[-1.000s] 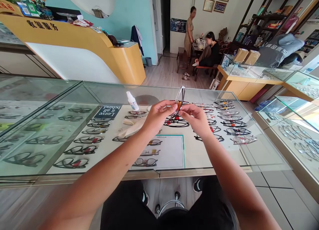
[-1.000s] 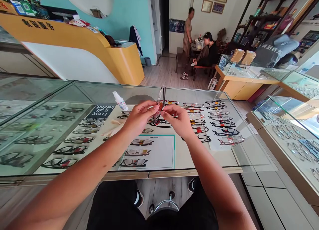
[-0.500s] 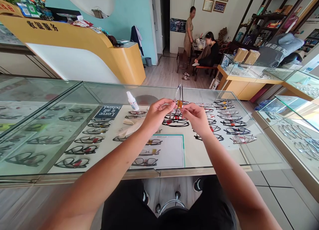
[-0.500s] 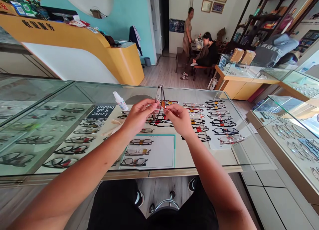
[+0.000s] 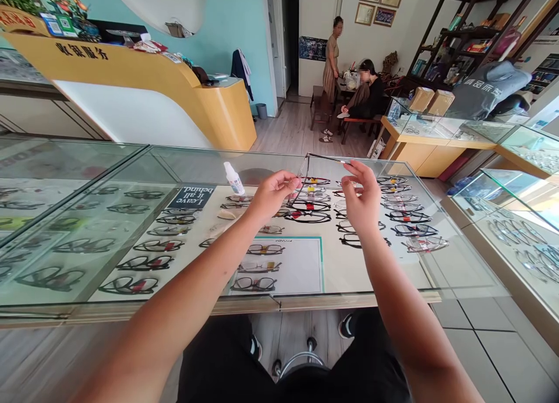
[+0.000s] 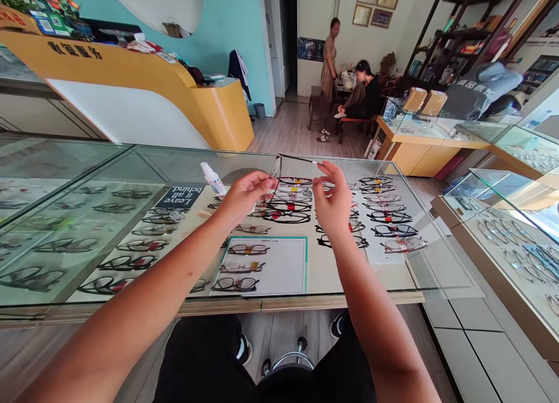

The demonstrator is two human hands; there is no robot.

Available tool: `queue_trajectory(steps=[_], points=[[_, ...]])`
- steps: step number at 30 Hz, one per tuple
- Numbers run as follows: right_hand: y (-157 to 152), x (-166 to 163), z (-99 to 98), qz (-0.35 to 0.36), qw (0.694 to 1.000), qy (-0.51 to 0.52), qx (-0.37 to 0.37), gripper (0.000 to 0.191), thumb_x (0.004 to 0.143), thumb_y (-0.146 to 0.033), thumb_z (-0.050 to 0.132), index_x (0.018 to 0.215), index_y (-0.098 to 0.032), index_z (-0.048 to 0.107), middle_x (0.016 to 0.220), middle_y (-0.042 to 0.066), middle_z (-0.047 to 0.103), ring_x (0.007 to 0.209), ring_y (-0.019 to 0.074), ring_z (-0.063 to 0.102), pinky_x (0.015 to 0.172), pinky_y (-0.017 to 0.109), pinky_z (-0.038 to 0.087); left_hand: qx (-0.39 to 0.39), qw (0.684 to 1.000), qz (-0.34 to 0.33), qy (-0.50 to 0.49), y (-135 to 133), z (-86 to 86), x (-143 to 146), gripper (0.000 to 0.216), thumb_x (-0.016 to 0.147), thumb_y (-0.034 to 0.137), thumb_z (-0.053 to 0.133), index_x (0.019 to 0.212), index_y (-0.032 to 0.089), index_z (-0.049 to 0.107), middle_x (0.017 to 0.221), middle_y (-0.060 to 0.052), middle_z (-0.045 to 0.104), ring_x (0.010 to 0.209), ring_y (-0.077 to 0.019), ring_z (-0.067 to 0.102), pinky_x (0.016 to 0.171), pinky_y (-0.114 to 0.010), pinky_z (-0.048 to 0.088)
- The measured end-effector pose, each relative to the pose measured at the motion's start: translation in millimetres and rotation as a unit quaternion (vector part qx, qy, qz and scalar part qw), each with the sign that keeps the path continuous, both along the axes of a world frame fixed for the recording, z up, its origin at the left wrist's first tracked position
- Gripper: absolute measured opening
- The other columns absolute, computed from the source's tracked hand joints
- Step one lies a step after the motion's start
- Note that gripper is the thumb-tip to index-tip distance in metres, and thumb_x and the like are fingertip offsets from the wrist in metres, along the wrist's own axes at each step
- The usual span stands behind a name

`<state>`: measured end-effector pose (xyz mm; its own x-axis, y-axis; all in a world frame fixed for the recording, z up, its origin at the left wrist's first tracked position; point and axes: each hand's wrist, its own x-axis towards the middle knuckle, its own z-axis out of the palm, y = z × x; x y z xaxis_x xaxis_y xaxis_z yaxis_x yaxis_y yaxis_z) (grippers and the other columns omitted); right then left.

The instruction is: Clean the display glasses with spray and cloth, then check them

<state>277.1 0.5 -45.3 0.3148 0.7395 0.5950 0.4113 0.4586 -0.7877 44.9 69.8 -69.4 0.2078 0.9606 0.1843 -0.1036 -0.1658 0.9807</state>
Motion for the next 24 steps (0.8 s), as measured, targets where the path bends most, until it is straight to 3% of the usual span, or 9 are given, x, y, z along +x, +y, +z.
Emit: queue_trajectory(steps=[7,12,15,20,24], points=[[-3,-6,-3.9,0.005,0.999,-0.036,0.035,0.040,0.098,-0.029,0.066,0.136,-0.032,0.056,0.148,0.012,0.075,0.106,0.0250,0.081,0.077,0.040,0.058,-0.041,0.999,-0.030,-0.018,-9,8.5,3,0.058,0.069,0.066,0.102,0.097,0.020,0.080,0.115,-0.009,0.080,0.114,-0.0273,0.077,0.083,-0.036,0.069],[-7,-8,-1.6,0.002,0.992,-0.113,0.061,0.019,0.100,-0.028,0.065,0.119,-0.029,0.067,0.123,0.007,0.076,0.093,0.0229,0.076,0.077,0.041,0.056,-0.052,0.998,-0.014,-0.027,-16,14.9,8,0.064,0.062,0.068,0.104,0.095,0.019,0.079,0.110,-0.009,0.081,0.108,-0.0274,0.077,0.081,-0.039,0.070],[-12,-12,0.7,0.041,0.984,-0.160,0.060,0.018,0.101,-0.027,0.065,0.117,-0.028,0.072,0.113,0.006,0.077,0.092,0.0243,0.074,0.083,0.042,0.058,-0.051,0.998,-0.013,-0.025,-20,18.1,9,0.065,0.061,0.070,0.104,0.094,0.020,0.080,0.108,-0.008,0.081,0.105,-0.0262,0.076,0.081,-0.037,0.069],[-17,-19,1.2,0.116,0.970,-0.209,0.041,0.043,0.103,-0.026,0.061,0.145,-0.030,0.068,0.138,0.010,0.077,0.112,0.0289,0.077,0.098,0.048,0.064,-0.044,0.998,-0.052,0.002,-27,20.8,13,0.063,0.060,0.070,0.104,0.092,0.020,0.081,0.104,-0.006,0.080,0.095,-0.0215,0.073,0.079,-0.034,0.067],[-16,-20,-0.3,0.112,0.968,-0.220,0.043,0.047,0.104,-0.026,0.060,0.151,-0.031,0.064,0.146,0.011,0.074,0.122,0.0312,0.076,0.105,0.053,0.064,-0.039,0.998,-0.056,0.012,-31,22.2,15,0.064,0.061,0.072,0.102,0.093,0.021,0.081,0.104,-0.007,0.080,0.096,-0.0235,0.073,0.079,-0.036,0.066]])
